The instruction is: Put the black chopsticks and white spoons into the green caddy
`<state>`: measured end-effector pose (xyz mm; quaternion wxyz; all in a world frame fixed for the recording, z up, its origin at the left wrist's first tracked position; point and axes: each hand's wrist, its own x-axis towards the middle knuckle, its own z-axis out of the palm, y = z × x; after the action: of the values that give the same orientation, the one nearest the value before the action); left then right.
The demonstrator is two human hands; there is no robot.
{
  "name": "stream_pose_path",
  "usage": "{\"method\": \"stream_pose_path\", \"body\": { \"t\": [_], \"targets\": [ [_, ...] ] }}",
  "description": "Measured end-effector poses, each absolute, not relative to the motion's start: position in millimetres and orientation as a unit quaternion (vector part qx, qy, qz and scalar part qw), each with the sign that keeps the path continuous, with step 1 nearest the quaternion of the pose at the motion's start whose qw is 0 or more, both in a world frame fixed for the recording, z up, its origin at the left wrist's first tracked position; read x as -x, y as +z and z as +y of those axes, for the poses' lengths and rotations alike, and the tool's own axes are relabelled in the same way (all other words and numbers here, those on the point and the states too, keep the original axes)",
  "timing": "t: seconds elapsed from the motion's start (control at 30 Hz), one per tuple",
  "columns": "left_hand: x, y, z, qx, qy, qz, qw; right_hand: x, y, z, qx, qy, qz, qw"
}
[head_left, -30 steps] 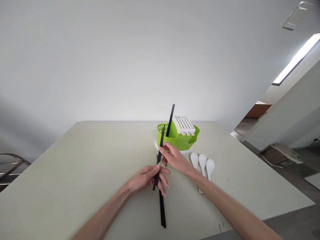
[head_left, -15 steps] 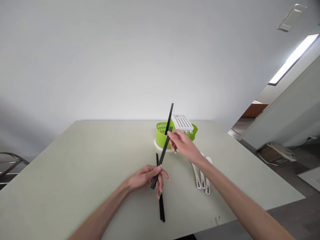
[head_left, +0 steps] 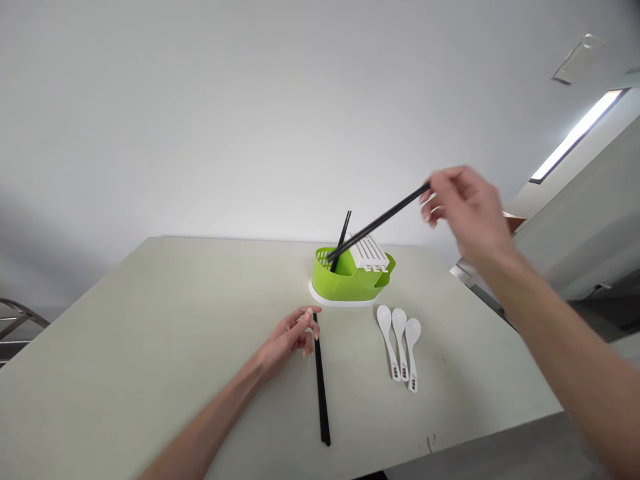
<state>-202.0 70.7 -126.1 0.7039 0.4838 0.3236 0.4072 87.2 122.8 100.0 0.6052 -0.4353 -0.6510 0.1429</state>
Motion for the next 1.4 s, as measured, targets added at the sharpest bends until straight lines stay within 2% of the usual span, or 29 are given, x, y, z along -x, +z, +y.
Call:
{"method": "stream_pose_path", "body": {
  "t": [0.13, 0.53, 0.73, 0.87, 1.1, 1.2, 1.3, 1.4],
  "targets": [
    [207.4, -124.0, 76.8, -0.42, 0.477, 0.36, 0.683, -92.7, 128.3, 148.4, 0.434, 0.051, -0.684, 0.585],
    [210.7, -128.5, 80.3, -0.391, 0.487, 0.344, 0.701, -42.2, 55.9, 221.0, 0.436, 0.159, -0.817, 0.342],
    [209.2, -126.7, 79.9, -0.383, 0.487, 0.349, 0.703, -36.0, 47.6, 244.6, 0.457, 0.198, -0.811, 0.307],
    [208.5, -126.4, 80.3, -0.385, 0.485, 0.347, 0.704, -34.4, 48.0, 247.7, 0.492, 0.18, -0.797, 0.299],
    [210.5, -129.1, 81.3, -0.396, 0.478, 0.348, 0.702, -38.4, 61.5, 215.1, 0.492, 0.09, -0.796, 0.341],
    [211.6, -130.5, 82.0, -0.403, 0.479, 0.351, 0.696, -42.4, 67.2, 180.3, 0.481, 0.098, -0.795, 0.356],
    [212.1, -130.4, 83.2, -0.405, 0.483, 0.355, 0.69, -43.9, 61.6, 134.7, 0.485, 0.16, -0.799, 0.317],
    [212.0, -129.7, 85.3, -0.403, 0.495, 0.36, 0.681, -39.1, 37.6, 87.7, 0.507, 0.235, -0.799, 0.223]
  ]
}}
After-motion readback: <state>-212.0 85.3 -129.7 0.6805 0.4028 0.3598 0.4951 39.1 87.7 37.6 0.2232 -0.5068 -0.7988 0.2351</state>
